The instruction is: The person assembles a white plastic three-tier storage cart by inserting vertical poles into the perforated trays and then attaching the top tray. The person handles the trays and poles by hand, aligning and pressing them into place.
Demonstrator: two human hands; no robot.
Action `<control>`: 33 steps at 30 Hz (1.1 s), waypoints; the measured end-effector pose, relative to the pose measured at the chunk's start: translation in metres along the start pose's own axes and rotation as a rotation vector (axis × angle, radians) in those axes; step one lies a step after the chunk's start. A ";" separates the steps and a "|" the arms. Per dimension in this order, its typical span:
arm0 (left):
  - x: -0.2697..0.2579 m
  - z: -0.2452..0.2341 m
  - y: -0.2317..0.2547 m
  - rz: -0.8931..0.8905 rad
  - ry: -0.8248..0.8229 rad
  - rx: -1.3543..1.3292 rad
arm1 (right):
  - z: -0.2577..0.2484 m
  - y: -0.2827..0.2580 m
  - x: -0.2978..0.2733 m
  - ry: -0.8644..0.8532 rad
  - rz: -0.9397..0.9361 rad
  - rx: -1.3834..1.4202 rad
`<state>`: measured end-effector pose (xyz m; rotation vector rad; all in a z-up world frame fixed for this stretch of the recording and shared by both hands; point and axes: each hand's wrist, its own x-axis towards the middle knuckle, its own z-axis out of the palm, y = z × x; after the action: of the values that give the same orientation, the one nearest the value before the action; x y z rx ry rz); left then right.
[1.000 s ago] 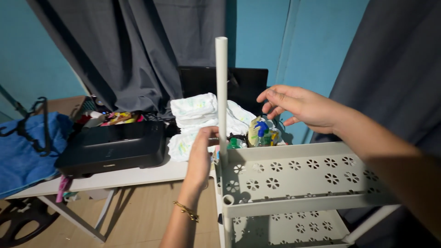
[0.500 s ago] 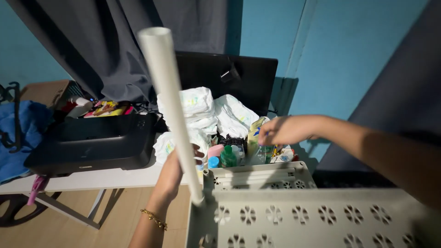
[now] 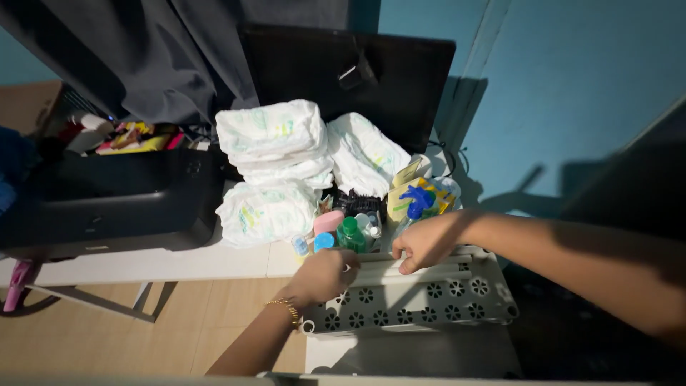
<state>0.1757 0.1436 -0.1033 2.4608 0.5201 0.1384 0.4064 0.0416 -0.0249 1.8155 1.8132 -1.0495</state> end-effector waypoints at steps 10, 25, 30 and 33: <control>0.017 0.048 -0.013 0.086 -0.158 0.533 | 0.022 0.006 0.017 -0.032 -0.019 0.022; 0.012 0.064 -0.019 0.174 -0.227 0.749 | 0.013 0.001 0.008 -0.038 -0.024 -0.021; 0.005 0.049 -0.014 0.221 -0.109 0.735 | 0.003 -0.003 -0.001 -0.026 0.006 0.026; 0.000 0.018 -0.002 0.125 -0.157 0.659 | -0.010 -0.006 -0.015 0.020 0.018 0.058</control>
<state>0.1783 0.1353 -0.1188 3.1115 0.3821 -0.2105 0.4044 0.0391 -0.0064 1.8782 1.7925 -1.0919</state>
